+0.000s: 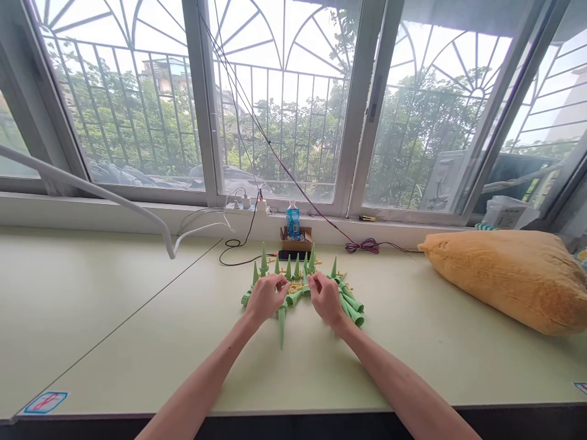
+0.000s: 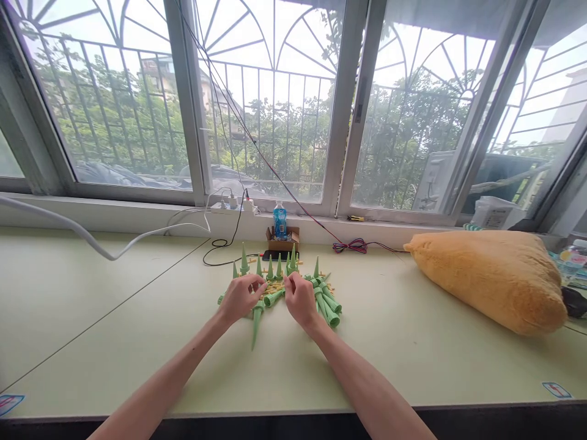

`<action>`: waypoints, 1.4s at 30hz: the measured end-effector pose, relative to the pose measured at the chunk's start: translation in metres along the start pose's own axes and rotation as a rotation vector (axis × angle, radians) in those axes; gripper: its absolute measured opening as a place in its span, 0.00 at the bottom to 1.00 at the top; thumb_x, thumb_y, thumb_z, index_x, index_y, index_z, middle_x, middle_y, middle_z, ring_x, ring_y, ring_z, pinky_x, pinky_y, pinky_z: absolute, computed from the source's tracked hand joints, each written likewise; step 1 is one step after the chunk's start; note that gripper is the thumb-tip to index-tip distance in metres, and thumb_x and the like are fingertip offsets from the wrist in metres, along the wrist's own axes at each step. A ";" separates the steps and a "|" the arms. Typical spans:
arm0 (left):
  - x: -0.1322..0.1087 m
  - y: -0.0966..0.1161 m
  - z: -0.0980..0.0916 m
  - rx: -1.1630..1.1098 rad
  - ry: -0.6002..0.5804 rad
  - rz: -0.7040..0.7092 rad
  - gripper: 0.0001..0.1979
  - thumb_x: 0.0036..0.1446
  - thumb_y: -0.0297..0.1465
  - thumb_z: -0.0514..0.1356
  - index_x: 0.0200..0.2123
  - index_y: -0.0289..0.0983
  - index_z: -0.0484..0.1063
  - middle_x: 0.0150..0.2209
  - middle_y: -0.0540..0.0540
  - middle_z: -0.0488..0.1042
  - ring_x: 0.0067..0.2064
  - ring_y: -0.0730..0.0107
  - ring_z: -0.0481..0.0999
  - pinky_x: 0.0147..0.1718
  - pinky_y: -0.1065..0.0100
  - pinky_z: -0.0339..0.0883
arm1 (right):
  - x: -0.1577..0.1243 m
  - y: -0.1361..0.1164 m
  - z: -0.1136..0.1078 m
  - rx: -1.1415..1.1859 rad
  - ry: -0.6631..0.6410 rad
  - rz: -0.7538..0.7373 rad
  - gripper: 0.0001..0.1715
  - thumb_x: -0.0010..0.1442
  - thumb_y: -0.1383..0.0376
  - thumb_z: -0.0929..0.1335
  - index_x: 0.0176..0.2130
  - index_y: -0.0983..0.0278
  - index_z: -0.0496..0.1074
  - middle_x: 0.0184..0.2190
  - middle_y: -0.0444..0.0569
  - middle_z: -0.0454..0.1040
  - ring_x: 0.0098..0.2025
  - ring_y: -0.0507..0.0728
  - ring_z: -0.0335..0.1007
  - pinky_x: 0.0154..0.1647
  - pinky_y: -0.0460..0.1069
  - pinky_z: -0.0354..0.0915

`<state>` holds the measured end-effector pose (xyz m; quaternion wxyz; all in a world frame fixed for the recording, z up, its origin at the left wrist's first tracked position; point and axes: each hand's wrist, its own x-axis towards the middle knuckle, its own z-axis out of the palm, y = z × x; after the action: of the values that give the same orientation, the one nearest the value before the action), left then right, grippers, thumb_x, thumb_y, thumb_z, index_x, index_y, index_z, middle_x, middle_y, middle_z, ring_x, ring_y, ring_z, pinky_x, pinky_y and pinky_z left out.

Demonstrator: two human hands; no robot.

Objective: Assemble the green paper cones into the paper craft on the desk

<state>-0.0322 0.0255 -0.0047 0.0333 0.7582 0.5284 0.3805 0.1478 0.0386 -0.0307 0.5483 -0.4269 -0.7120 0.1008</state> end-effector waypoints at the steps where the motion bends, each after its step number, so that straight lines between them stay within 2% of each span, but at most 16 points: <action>1: -0.001 0.000 0.000 0.027 -0.024 -0.001 0.12 0.57 0.38 0.56 0.29 0.38 0.73 0.28 0.48 0.72 0.29 0.69 0.68 0.32 0.68 0.60 | 0.000 0.000 0.000 0.001 0.000 -0.003 0.19 0.67 0.57 0.59 0.26 0.63 0.61 0.19 0.40 0.62 0.21 0.49 0.51 0.25 0.45 0.50; 4: -0.002 0.001 0.001 0.094 -0.067 0.022 0.13 0.56 0.40 0.57 0.28 0.38 0.74 0.31 0.46 0.73 0.35 0.64 0.70 0.35 0.66 0.61 | -0.001 -0.001 0.000 0.007 -0.001 -0.007 0.19 0.67 0.57 0.58 0.26 0.62 0.60 0.19 0.41 0.62 0.21 0.50 0.51 0.25 0.45 0.49; 8: -0.004 -0.003 0.007 0.111 -0.114 0.057 0.12 0.52 0.40 0.60 0.29 0.37 0.75 0.31 0.44 0.71 0.39 0.59 0.68 0.39 0.62 0.63 | -0.001 -0.002 0.000 0.019 -0.018 0.003 0.19 0.67 0.57 0.59 0.26 0.62 0.60 0.18 0.40 0.60 0.20 0.49 0.50 0.24 0.45 0.49; 14: -0.007 -0.006 0.013 0.112 -0.146 0.065 0.12 0.49 0.40 0.62 0.24 0.37 0.73 0.29 0.44 0.69 0.39 0.57 0.67 0.40 0.60 0.64 | -0.001 -0.002 0.000 0.011 -0.017 0.002 0.20 0.67 0.56 0.59 0.26 0.62 0.60 0.18 0.40 0.60 0.20 0.49 0.50 0.24 0.45 0.49; 19: -0.007 -0.002 0.014 0.112 -0.122 0.048 0.13 0.49 0.39 0.60 0.20 0.37 0.68 0.27 0.45 0.67 0.37 0.58 0.67 0.37 0.62 0.64 | -0.001 -0.004 -0.001 0.024 -0.023 0.002 0.20 0.67 0.56 0.58 0.26 0.62 0.60 0.18 0.39 0.60 0.20 0.49 0.49 0.24 0.45 0.49; 25: -0.002 -0.001 0.010 -0.013 -0.033 -0.036 0.13 0.48 0.40 0.61 0.22 0.37 0.67 0.28 0.45 0.71 0.37 0.60 0.69 0.38 0.63 0.63 | -0.001 -0.004 -0.001 0.032 -0.031 0.004 0.20 0.67 0.56 0.58 0.26 0.62 0.60 0.18 0.40 0.60 0.20 0.50 0.50 0.24 0.45 0.49; 28: -0.001 0.002 0.006 -0.056 0.010 -0.098 0.15 0.49 0.42 0.60 0.22 0.37 0.65 0.27 0.46 0.71 0.34 0.63 0.70 0.35 0.65 0.62 | -0.001 -0.004 -0.001 0.023 -0.026 0.003 0.21 0.67 0.55 0.58 0.26 0.62 0.61 0.18 0.40 0.60 0.20 0.50 0.50 0.24 0.46 0.50; 34: 0.000 0.011 -0.002 -0.176 0.028 -0.177 0.17 0.51 0.44 0.58 0.22 0.38 0.61 0.22 0.52 0.65 0.25 0.72 0.63 0.26 0.69 0.56 | -0.001 -0.006 -0.002 0.026 -0.028 0.008 0.21 0.67 0.55 0.58 0.26 0.62 0.61 0.18 0.40 0.60 0.20 0.50 0.50 0.24 0.46 0.50; 38: 0.001 0.014 -0.006 -0.393 0.013 -0.255 0.17 0.49 0.44 0.61 0.24 0.38 0.59 0.20 0.55 0.59 0.22 0.76 0.59 0.23 0.71 0.54 | -0.001 -0.006 -0.002 0.030 -0.034 0.011 0.21 0.67 0.55 0.58 0.26 0.62 0.61 0.18 0.40 0.60 0.20 0.50 0.50 0.24 0.46 0.49; 42: 0.002 0.011 -0.007 -0.673 -0.048 -0.425 0.17 0.51 0.45 0.60 0.27 0.38 0.61 0.19 0.56 0.59 0.19 0.78 0.59 0.19 0.74 0.53 | -0.002 -0.007 -0.001 0.036 -0.044 0.011 0.21 0.67 0.55 0.58 0.26 0.62 0.61 0.18 0.40 0.60 0.20 0.50 0.50 0.24 0.45 0.50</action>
<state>-0.0276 0.0197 0.0070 0.3701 0.5876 0.5184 0.4990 0.1453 0.0322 -0.0269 0.5395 -0.4185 -0.7197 0.1260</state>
